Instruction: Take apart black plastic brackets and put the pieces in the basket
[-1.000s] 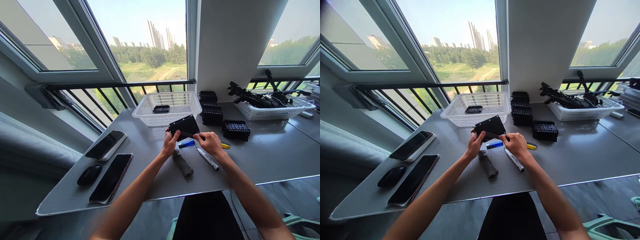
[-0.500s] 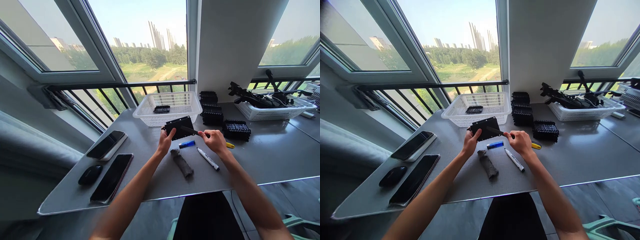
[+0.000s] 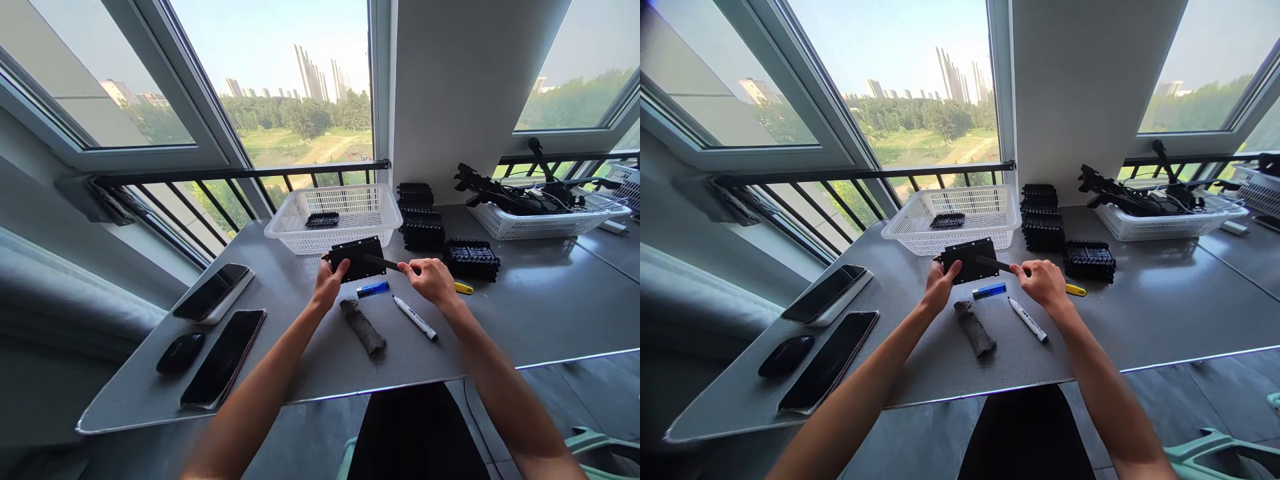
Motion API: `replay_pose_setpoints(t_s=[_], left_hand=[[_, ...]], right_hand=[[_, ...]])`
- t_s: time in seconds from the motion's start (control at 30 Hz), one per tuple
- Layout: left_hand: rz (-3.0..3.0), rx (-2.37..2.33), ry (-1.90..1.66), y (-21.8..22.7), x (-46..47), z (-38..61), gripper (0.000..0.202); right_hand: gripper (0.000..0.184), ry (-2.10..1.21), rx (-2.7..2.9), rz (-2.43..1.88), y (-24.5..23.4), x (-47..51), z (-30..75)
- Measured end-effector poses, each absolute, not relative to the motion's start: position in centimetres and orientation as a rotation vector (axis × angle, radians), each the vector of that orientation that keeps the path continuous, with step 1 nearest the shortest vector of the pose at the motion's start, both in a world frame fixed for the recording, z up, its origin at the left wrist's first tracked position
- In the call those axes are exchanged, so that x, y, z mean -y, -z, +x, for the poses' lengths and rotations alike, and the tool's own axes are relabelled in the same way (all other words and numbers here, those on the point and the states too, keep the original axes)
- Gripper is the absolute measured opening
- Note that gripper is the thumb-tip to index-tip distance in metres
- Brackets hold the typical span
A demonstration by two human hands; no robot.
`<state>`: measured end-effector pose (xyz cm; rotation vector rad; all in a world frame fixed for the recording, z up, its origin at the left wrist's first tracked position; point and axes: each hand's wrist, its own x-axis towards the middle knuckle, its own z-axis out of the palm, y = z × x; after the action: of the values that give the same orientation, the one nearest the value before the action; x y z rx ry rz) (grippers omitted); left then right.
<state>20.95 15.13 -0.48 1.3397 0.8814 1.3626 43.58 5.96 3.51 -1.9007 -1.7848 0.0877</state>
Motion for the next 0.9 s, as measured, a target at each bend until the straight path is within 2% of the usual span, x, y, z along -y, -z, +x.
replay_pose_setpoints(t_s=[0.3, 0.5, 0.73, 0.9], left_hand=[[1.375, -0.925, -1.382, 0.14, -14.91, 20.89, 0.039], [1.419, -0.931, -1.37, -0.05, -14.83, 20.85, 0.042], [1.405, -0.902, -1.394, -0.09, -15.07, 20.73, 0.044], [1.402, -0.872, -1.282, 0.08, -14.26, 21.55, 0.046]], right_hand=[[0.05, -0.142, 1.82, -1.853, -3.57, -6.04, 43.9], [0.056, -0.166, 1.815, -1.788, -3.37, -6.16, 44.26], [0.054, -0.092, 1.751, -1.766, -3.14, -6.3, 44.39], [0.05, -0.099, 1.642, -1.666, -3.04, -6.32, 43.39]])
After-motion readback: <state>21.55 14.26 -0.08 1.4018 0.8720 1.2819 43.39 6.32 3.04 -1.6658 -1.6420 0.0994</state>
